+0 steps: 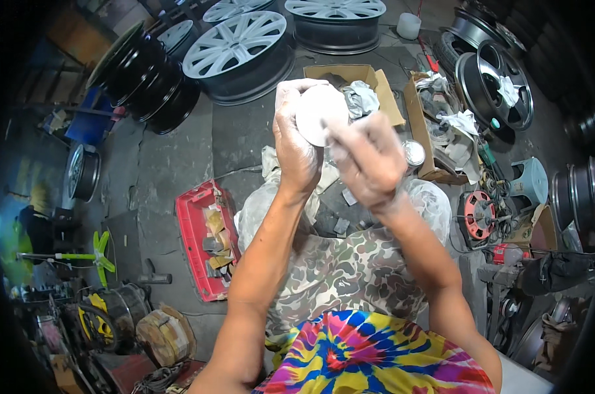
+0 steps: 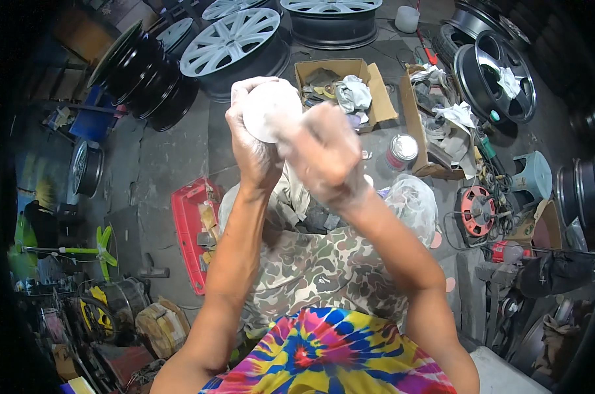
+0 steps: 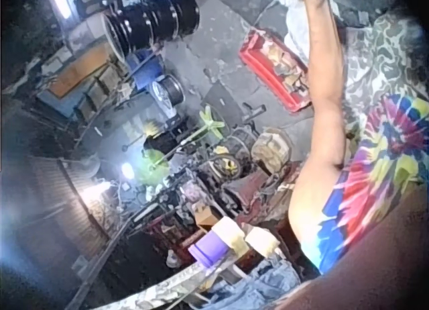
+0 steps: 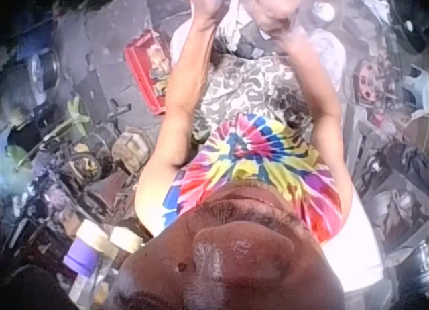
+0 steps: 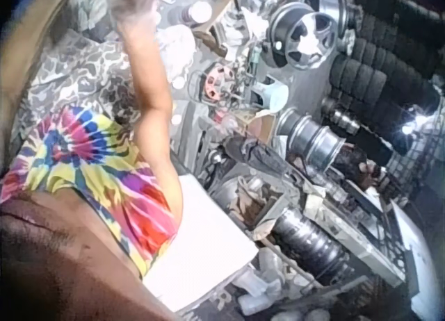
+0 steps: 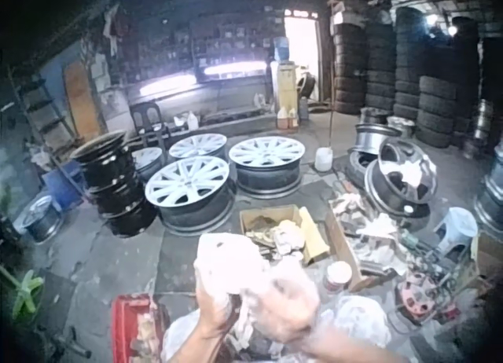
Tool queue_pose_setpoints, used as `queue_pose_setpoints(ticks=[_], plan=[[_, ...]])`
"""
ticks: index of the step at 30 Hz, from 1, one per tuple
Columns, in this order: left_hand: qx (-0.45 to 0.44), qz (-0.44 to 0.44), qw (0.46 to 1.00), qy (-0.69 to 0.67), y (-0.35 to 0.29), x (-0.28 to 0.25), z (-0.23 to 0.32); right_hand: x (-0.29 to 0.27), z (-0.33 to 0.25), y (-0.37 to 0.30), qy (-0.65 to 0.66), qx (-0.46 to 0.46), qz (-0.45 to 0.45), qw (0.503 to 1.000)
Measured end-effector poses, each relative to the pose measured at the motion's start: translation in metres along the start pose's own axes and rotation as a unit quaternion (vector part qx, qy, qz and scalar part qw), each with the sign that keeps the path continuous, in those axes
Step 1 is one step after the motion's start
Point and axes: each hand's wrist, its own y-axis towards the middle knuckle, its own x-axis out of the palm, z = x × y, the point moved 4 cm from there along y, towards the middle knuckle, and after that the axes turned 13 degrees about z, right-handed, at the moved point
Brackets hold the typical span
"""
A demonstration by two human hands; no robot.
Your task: Sanding and applying filler to a car wheel center cap for restoration.
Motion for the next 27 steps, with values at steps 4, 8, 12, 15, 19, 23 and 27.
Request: queue_pose_setpoints(ticks=[4, 8, 12, 15, 19, 23, 27], plan=[[-0.042, 0.005, 0.999, -0.003, -0.004, 0.002, 0.003, 0.002, 0.001, -0.001, 0.010, 0.005, 0.000, 1.000], [-0.052, -0.014, 0.995, -0.080, -0.007, 0.003, -0.006, 0.000, 0.009, 0.003, -0.016, 0.038, 0.012, 0.999], [0.049, -0.008, 0.996, 0.079, -0.004, -0.008, 0.000, 0.001, -0.004, -0.002, 0.026, 0.018, -0.008, 0.999], [-0.073, -0.013, 0.991, -0.107, -0.004, -0.001, -0.010, 0.003, 0.010, 0.002, 0.000, 0.027, -0.006, 1.000], [0.049, -0.020, 0.998, 0.037, -0.004, -0.009, -0.011, 0.004, 0.001, -0.002, -0.016, 0.047, 0.011, 0.999], [-0.126, -0.023, 0.990, -0.065, -0.005, -0.003, -0.011, 0.001, 0.017, -0.004, -0.031, 0.051, -0.028, 0.998], [-0.096, 0.033, 0.991, -0.089, -0.002, -0.003, -0.014, 0.004, 0.020, 0.001, -0.016, 0.126, -0.019, 0.992]])
